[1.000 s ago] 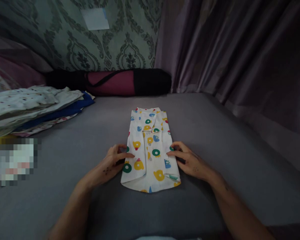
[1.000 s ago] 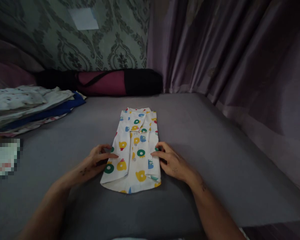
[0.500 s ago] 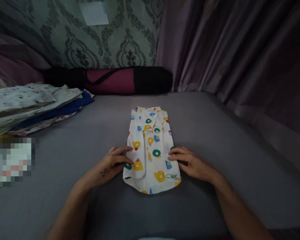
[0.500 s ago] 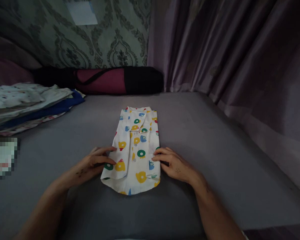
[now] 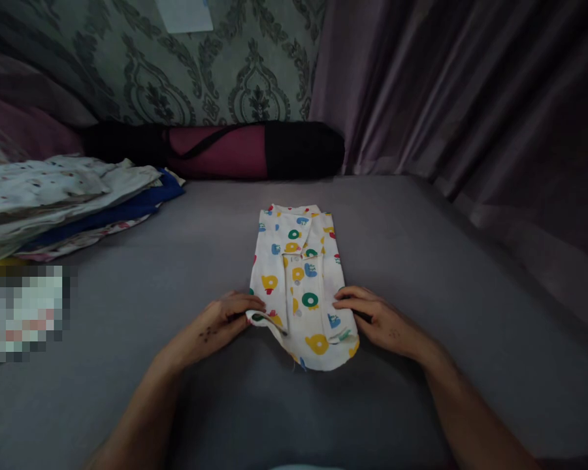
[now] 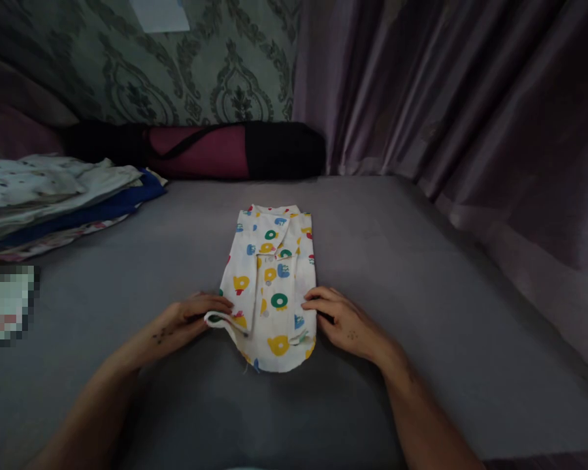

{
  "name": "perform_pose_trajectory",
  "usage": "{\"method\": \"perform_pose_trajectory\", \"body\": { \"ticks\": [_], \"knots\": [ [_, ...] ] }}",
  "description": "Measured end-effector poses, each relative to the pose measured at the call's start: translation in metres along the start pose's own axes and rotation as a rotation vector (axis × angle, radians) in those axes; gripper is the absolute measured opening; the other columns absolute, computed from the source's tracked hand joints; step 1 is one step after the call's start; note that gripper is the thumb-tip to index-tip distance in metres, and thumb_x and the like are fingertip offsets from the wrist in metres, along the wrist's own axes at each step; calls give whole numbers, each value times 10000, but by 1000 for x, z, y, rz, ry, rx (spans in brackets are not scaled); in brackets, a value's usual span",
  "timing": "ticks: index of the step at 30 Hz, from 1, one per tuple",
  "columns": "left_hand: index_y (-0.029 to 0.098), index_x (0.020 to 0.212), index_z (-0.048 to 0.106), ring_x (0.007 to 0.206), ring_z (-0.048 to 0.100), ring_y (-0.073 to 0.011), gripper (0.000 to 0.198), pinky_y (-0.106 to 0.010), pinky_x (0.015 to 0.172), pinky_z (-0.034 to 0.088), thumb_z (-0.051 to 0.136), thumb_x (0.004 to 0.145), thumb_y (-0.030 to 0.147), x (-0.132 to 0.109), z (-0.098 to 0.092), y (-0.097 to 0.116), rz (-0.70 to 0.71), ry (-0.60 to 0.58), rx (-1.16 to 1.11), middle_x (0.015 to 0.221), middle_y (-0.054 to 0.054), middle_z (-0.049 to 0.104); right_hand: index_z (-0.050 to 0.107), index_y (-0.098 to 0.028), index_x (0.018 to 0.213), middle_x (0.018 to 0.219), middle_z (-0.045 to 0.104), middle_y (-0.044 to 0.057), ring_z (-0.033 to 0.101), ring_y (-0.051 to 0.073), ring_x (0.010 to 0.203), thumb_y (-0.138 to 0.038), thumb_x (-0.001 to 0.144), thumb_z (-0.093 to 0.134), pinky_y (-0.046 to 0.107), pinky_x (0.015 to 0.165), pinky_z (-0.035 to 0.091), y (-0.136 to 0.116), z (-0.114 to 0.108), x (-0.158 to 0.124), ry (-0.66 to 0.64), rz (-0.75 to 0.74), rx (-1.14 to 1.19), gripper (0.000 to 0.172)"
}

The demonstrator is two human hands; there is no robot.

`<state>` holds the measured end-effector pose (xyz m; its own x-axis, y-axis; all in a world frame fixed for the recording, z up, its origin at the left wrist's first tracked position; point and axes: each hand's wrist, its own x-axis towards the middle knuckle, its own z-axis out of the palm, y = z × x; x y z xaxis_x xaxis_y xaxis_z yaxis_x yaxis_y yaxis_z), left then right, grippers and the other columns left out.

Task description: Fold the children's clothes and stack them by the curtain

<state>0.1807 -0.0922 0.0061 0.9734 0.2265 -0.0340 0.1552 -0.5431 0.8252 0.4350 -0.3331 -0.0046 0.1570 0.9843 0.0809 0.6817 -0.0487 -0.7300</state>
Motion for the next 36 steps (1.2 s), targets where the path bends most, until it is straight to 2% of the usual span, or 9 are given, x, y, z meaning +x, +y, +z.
{"method": "perform_pose_trajectory", "body": {
  "ticks": [2, 5, 8, 10, 13, 19, 25, 30, 36],
  "knots": [
    [223, 1065, 708, 981, 629, -231, 369, -335, 856, 509, 458, 919, 451, 5, 4, 1, -126, 64, -60, 1032, -70, 706, 683, -244, 1083, 1161, 648, 66, 602, 197, 1058, -258, 924, 471, 362, 938, 476, 1, 3, 5, 51, 79, 80, 265],
    [171, 1084, 681, 753, 643, -207, 484, -281, 641, 512, 461, 879, 550, 16, 12, 0, -337, 241, -124, 846, -51, 706, 693, -217, 980, 951, 707, 49, 649, 193, 829, -399, 935, 447, 312, 750, 521, 3, 10, 14, 208, 300, 112, 310],
    [141, 1182, 602, 615, 602, -170, 587, -261, 553, 475, 508, 824, 596, 23, 16, 2, -440, 406, -145, 748, -38, 677, 647, -194, 1066, 850, 704, 46, 630, 157, 623, -430, 913, 457, 271, 617, 500, 5, 16, 21, 365, 460, 106, 339],
    [142, 1239, 543, 596, 586, -157, 630, -262, 556, 469, 537, 801, 595, 25, 16, 3, -461, 444, -159, 747, -32, 671, 588, -185, 1165, 815, 693, 44, 614, 141, 570, -421, 902, 467, 256, 585, 487, 7, 18, 23, 403, 482, 121, 373],
    [154, 1301, 481, 633, 574, -151, 636, -259, 582, 460, 548, 807, 548, 23, 16, 3, -418, 437, -168, 766, -21, 655, 528, -186, 1234, 790, 676, 35, 607, 140, 585, -421, 890, 490, 251, 574, 479, 11, 21, 23, 417, 471, 144, 419],
    [203, 1134, 647, 727, 577, -165, 391, -272, 667, 462, 472, 882, 446, 19, 20, -8, -299, 401, 57, 863, -39, 666, 582, -255, 1235, 924, 663, 34, 607, 155, 741, -368, 889, 512, 275, 673, 496, 16, 26, 20, 394, 399, 85, 370],
    [243, 1155, 650, 952, 595, -210, 322, -338, 862, 466, 441, 930, 342, 20, 19, -8, -69, 434, 266, 1023, -73, 682, 631, -228, 1204, 937, 613, 52, 592, 163, 808, -294, 936, 443, 287, 771, 478, 3, 25, 16, 393, 230, -95, 335],
    [196, 1171, 635, 995, 600, -216, 346, -347, 869, 481, 410, 937, 318, 22, 20, -14, -84, 407, 267, 1102, -104, 648, 605, -201, 1240, 922, 609, 62, 600, 178, 792, -266, 934, 422, 301, 737, 481, -1, 27, 16, 374, 283, -243, 363],
    [166, 1139, 665, 853, 599, -194, 351, -334, 777, 503, 412, 919, 272, 24, 23, -22, -104, 428, 321, 956, -104, 624, 626, -139, 1210, 909, 614, 79, 607, 191, 790, -235, 931, 393, 313, 727, 482, -6, 27, 18, 365, 302, -304, 376]
  ]
}}
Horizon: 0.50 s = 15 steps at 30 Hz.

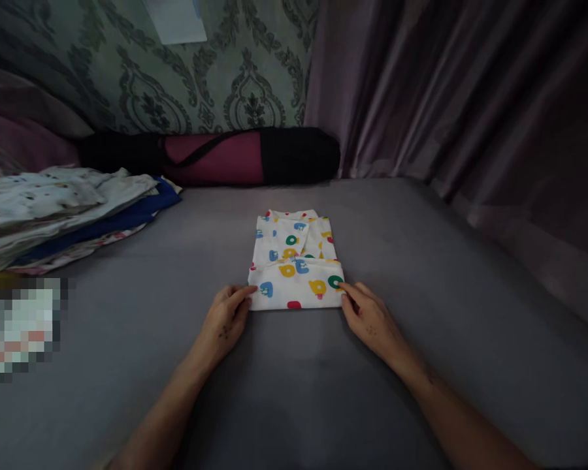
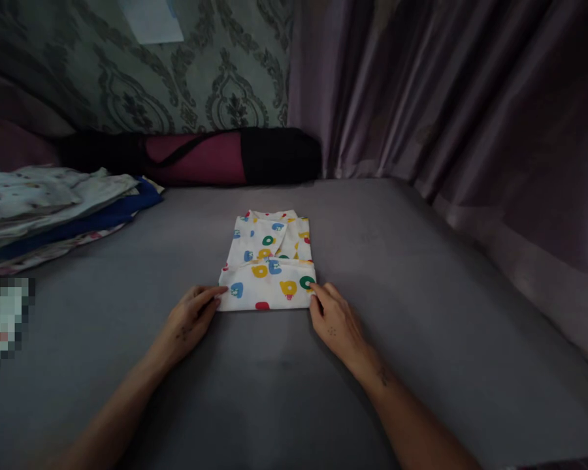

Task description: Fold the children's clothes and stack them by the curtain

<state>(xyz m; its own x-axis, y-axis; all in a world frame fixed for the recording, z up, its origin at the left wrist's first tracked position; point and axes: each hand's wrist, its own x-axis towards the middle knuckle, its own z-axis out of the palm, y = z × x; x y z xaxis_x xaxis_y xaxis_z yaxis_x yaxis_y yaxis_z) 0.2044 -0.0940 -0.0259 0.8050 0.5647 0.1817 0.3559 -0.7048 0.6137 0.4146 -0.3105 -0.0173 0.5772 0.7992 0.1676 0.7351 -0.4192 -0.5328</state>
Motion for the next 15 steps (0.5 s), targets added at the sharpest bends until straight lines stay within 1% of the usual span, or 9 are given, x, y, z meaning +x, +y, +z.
{"method": "perform_pose_trajectory", "body": {
  "ticks": [3, 7, 9, 11, 13, 14, 15],
  "knots": [
    [162, 1143, 669, 823, 588, -190, 358, -329, 736, 502, 413, 905, 241, -1, 2, -2, 18, 15, 39, 953, -109, 607, 642, -144, 1188, 882, 620, 76, 611, 192, 784, -234, 923, 397, 309, 726, 487, 2, 1, 1, 13, -5, 10, 372],
    [165, 1080, 699, 856, 579, -207, 348, -350, 752, 502, 417, 877, 190, -4, 1, -6, 39, 65, 93, 967, -120, 599, 665, -152, 1141, 870, 639, 76, 621, 188, 775, -248, 922, 403, 302, 717, 494, 10, 2, 4, -2, 5, 8, 355],
    [162, 1070, 703, 876, 574, -215, 345, -360, 766, 501, 421, 872, 180, -6, -1, -6, 41, 78, 102, 982, -126, 597, 666, -167, 1133, 894, 652, 78, 627, 188, 781, -262, 929, 401, 311, 736, 499, 11, -2, 7, -25, -24, -33, 348],
    [157, 1072, 699, 895, 570, -220, 337, -367, 781, 499, 427, 875, 183, -7, -3, -4, 37, 91, 93, 996, -128, 595, 660, -182, 1139, 936, 658, 90, 633, 197, 810, -272, 946, 372, 332, 764, 504, 6, -8, 12, -35, -69, -110, 358],
    [156, 1065, 695, 903, 567, -220, 323, -371, 794, 496, 433, 881, 190, -8, -5, -1, 37, 123, 70, 994, -124, 592, 638, -183, 1180, 1066, 652, 118, 629, 223, 938, -279, 967, 332, 373, 847, 496, -4, -12, 18, -24, -140, -192, 385],
    [159, 1058, 694, 902, 565, -218, 314, -371, 798, 494, 437, 882, 193, -8, -6, 0, 40, 140, 57, 990, -120, 591, 611, -178, 1228, 1172, 628, 131, 601, 241, 1051, -286, 976, 318, 401, 917, 474, -10, -12, 22, -29, -195, -223, 401],
    [165, 1051, 694, 898, 565, -215, 305, -369, 799, 493, 441, 884, 195, -9, -6, 2, 44, 154, 45, 984, -114, 590, 570, -174, 1289, 1287, 580, 133, 541, 254, 1177, -298, 982, 310, 429, 996, 429, -16, -12, 26, -48, -261, -244, 420]
  ]
}}
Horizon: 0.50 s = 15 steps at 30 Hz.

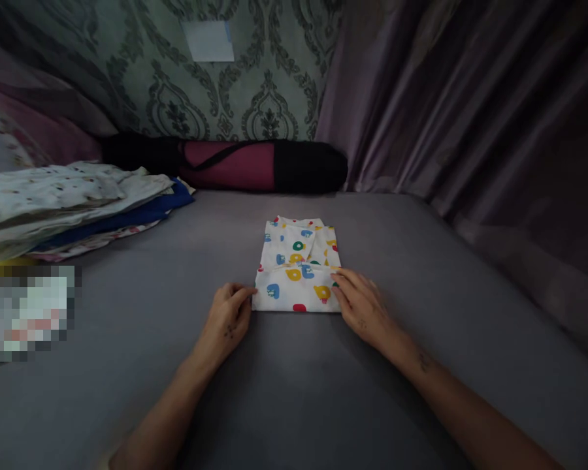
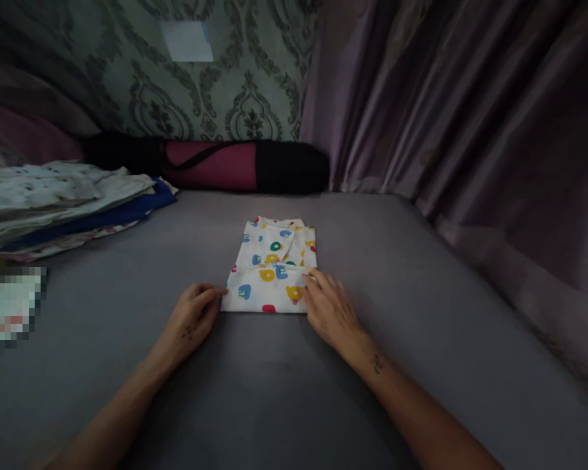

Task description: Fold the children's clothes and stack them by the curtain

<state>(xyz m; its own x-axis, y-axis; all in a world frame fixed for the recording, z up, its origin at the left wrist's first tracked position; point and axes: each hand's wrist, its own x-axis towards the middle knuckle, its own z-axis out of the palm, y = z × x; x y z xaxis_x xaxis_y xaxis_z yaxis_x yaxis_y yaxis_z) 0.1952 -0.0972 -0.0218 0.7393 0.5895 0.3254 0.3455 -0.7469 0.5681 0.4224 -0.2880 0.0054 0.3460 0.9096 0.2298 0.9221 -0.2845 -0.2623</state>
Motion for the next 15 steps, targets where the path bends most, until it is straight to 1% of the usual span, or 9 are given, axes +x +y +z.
{"method": "perform_pose_trajectory", "body": {
  "ticks": [2, 3, 5, 7, 10, 15],
  "knots": [
    [175, 1034, 693, 885, 564, -208, 290, -362, 797, 491, 444, 887, 197, 0, 0, 1, 6, 14, -19, 972, -104, 591, 448, -172, 1411, 1464, 436, 106, 353, 253, 1369, -342, 993, 298, 465, 1121, 299, -7, 3, 9, -64, -129, -24, 475],
    [176, 1029, 692, 882, 565, -206, 287, -360, 797, 490, 442, 890, 198, 0, 0, 1, 8, 12, -24, 969, -102, 592, 385, -169, 1453, 1511, 369, 91, 268, 244, 1416, -369, 996, 287, 472, 1156, 237, -9, 6, 12, -107, -176, -32, 508],
    [172, 1034, 687, 885, 567, -206, 289, -360, 799, 487, 434, 899, 202, 0, 0, 1, 8, -1, -26, 972, -103, 596, 294, -153, 1496, 1555, 273, 78, 169, 230, 1450, -414, 1001, 255, 476, 1185, 157, -8, 15, 16, -180, -211, -50, 561],
    [169, 1045, 680, 889, 570, -208, 292, -359, 792, 487, 426, 908, 211, 0, -1, 1, 2, -13, -25, 985, -106, 600, 253, -137, 1509, 1569, 226, 78, 137, 224, 1456, -432, 1004, 222, 474, 1191, 130, -5, 24, 16, -228, -196, -63, 585],
    [171, 1041, 678, 896, 573, -211, 291, -358, 789, 487, 422, 914, 230, -1, -2, 2, -5, -24, -25, 1000, -108, 605, 234, -148, 1515, 1569, 219, 76, 126, 217, 1457, -435, 1007, 190, 468, 1193, 124, 1, 34, 15, -251, -164, -67, 586],
    [184, 1045, 673, 916, 576, -210, 292, -361, 815, 485, 413, 920, 234, -1, -3, 4, -18, -43, -29, 1014, -103, 614, 229, -160, 1518, 1569, 218, 74, 116, 216, 1458, -454, 1003, 195, 462, 1196, 105, 1, 36, 14, -261, -159, -70, 594]
  ]
}}
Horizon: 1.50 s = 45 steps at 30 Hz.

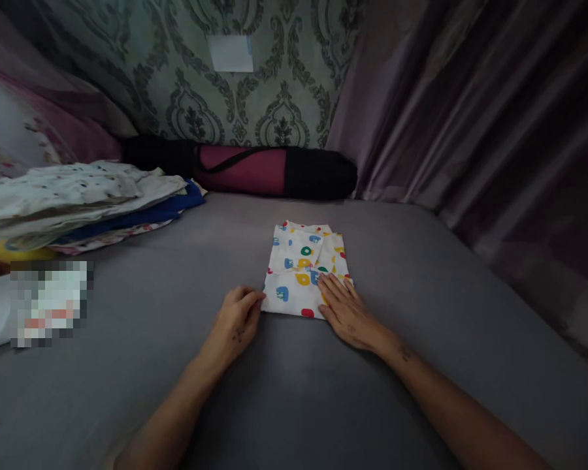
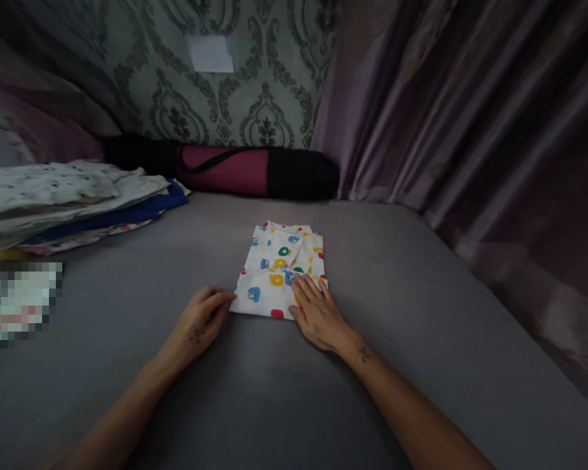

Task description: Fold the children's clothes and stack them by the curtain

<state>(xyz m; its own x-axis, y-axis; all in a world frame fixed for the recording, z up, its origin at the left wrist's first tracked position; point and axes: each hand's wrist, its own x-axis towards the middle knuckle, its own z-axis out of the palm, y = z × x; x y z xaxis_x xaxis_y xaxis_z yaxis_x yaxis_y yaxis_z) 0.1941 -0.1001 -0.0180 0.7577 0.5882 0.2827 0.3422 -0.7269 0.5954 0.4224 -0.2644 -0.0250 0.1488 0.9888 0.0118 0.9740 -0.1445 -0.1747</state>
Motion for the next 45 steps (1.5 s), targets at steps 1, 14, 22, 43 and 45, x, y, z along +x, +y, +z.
{"method": "perform_pose_trajectory", "body": {
  "ticks": [1, 14, 22, 43, 45],
  "knots": [
    [189, 1040, 674, 918, 577, -210, 289, -364, 820, 485, 415, 918, 232, 0, 0, 0, -5, 3, 2, 1016, -101, 616, 236, -155, 1516, 1569, 218, 77, 117, 218, 1458, -458, 1002, 197, 464, 1195, 104, -1, -1, 0, -7, 4, -2, 598],
    [181, 1018, 669, 900, 573, -203, 291, -361, 817, 486, 396, 933, 232, -1, 0, -2, 36, 9, 2, 995, -104, 618, 374, -126, 1456, 1547, 286, 96, 188, 218, 1445, -397, 1001, 248, 466, 1191, 131, -42, -31, 36, 78, -85, 11, 544],
    [175, 1029, 668, 882, 585, -203, 284, -358, 810, 487, 407, 932, 233, 0, 1, -2, 35, 13, -1, 985, -109, 624, 302, -127, 1488, 1559, 242, 109, 141, 227, 1455, -445, 1005, 232, 486, 1190, 85, -48, -5, 52, 15, -159, 59, 582],
    [181, 1018, 657, 890, 607, -206, 275, -352, 815, 487, 400, 925, 204, 0, -1, -1, 12, 11, 19, 972, -98, 648, 279, -133, 1497, 1573, 193, 120, 112, 233, 1460, -456, 1004, 226, 505, 1183, 98, -58, -15, 57, -8, -155, 116, 591],
    [183, 1013, 649, 882, 609, -204, 270, -346, 809, 488, 396, 920, 196, 0, -3, -2, 4, 33, 40, 954, -90, 652, 249, -137, 1508, 1573, 193, 116, 107, 229, 1461, -449, 1003, 231, 500, 1186, 103, -66, -16, 61, 11, -190, 118, 593]
  ]
}}
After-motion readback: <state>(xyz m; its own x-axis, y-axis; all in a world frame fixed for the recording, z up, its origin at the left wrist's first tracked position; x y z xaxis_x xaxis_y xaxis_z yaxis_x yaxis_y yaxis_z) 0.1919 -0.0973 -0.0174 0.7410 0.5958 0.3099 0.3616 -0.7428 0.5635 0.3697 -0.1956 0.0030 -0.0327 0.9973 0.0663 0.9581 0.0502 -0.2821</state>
